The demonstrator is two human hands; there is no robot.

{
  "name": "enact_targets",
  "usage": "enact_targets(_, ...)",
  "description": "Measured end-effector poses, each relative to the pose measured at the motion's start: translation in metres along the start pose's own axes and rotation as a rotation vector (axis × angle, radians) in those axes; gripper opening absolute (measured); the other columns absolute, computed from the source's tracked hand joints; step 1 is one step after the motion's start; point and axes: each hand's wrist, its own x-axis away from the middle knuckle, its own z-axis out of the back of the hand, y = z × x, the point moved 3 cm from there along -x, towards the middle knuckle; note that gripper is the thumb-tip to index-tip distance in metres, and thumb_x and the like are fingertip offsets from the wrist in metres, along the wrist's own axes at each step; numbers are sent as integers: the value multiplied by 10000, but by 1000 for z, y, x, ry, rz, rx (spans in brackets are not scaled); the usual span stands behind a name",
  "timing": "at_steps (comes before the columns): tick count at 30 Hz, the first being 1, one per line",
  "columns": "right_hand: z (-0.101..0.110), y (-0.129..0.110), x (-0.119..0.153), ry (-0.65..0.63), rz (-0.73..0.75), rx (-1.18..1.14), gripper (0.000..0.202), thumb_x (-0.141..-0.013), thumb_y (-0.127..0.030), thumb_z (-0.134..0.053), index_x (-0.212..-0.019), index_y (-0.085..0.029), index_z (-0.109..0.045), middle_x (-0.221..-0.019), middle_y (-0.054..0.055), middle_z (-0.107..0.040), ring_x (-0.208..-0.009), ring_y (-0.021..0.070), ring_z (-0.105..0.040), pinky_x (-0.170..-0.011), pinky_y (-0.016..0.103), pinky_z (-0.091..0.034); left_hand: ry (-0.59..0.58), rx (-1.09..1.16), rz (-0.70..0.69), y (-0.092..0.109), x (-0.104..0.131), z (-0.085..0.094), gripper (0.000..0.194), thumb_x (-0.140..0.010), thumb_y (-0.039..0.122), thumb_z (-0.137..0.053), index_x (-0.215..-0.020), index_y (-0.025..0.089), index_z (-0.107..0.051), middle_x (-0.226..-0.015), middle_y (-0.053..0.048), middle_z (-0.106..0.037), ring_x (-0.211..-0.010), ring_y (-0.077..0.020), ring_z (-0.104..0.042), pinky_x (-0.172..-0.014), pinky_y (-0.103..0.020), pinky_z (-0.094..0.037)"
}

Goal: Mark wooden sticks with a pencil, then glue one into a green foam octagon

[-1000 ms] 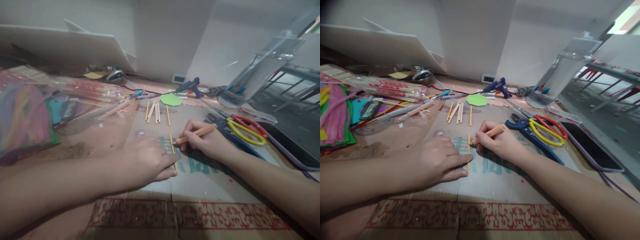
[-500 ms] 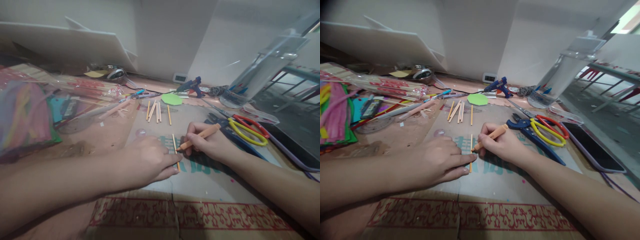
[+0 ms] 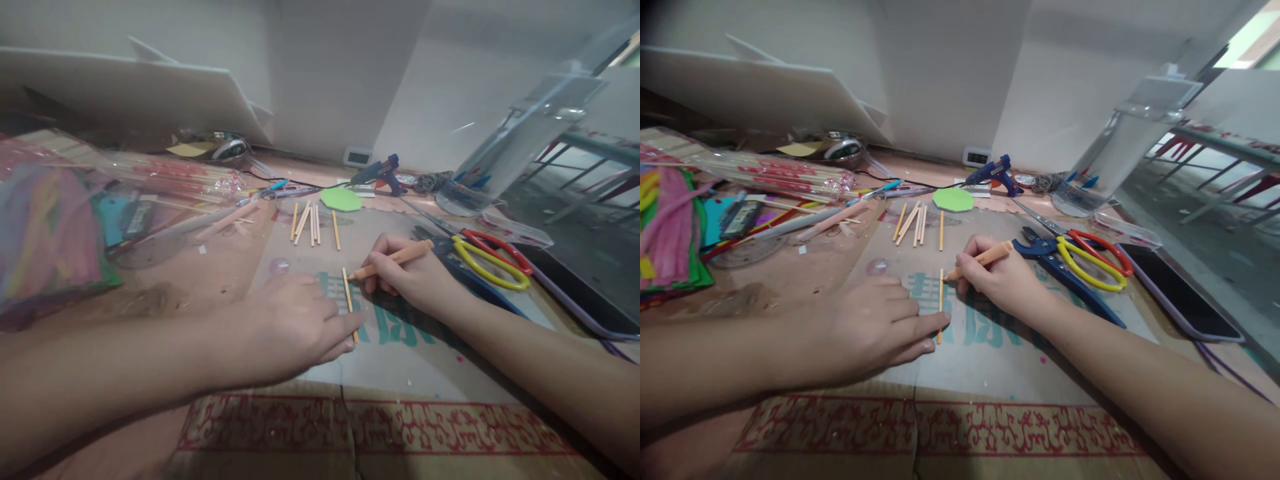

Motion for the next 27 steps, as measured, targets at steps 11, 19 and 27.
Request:
enact_targets(11,-2,-4,5,-47,18,-20,226,-939,-315,-593,-741,-216,-548,-583,6,-715,-467,105,-575,-448,214,-394,-34,46,-15,-2,0,2,241,-1055,297,-498,-1068,202,-719,-642,1,-685,-584,-185,-623,-617,-327,-434)
enact_targets(19,-4,-5,10,-186,-37,-71,219,-885,-300,-616,-698,-224,-534,-569,10,-713,-521,144,-669,-460,218,-446,0,61,-18,-2,0,2,234,-1048,283,-513,-1072,191,-727,-652,-12,-690,-591,-192,-621,-600,-327,-430)
enact_targets(27,-3,-5,13,-212,-27,-77,223,-886,-315,-622,-699,-221,-543,-565,12,-715,-493,129,-646,-443,211,-438,3,78,-10,-2,1,-1,223,-1041,289,-536,-1098,188,-727,-648,-5,-695,-602,-196,-633,-611,-330,-423)
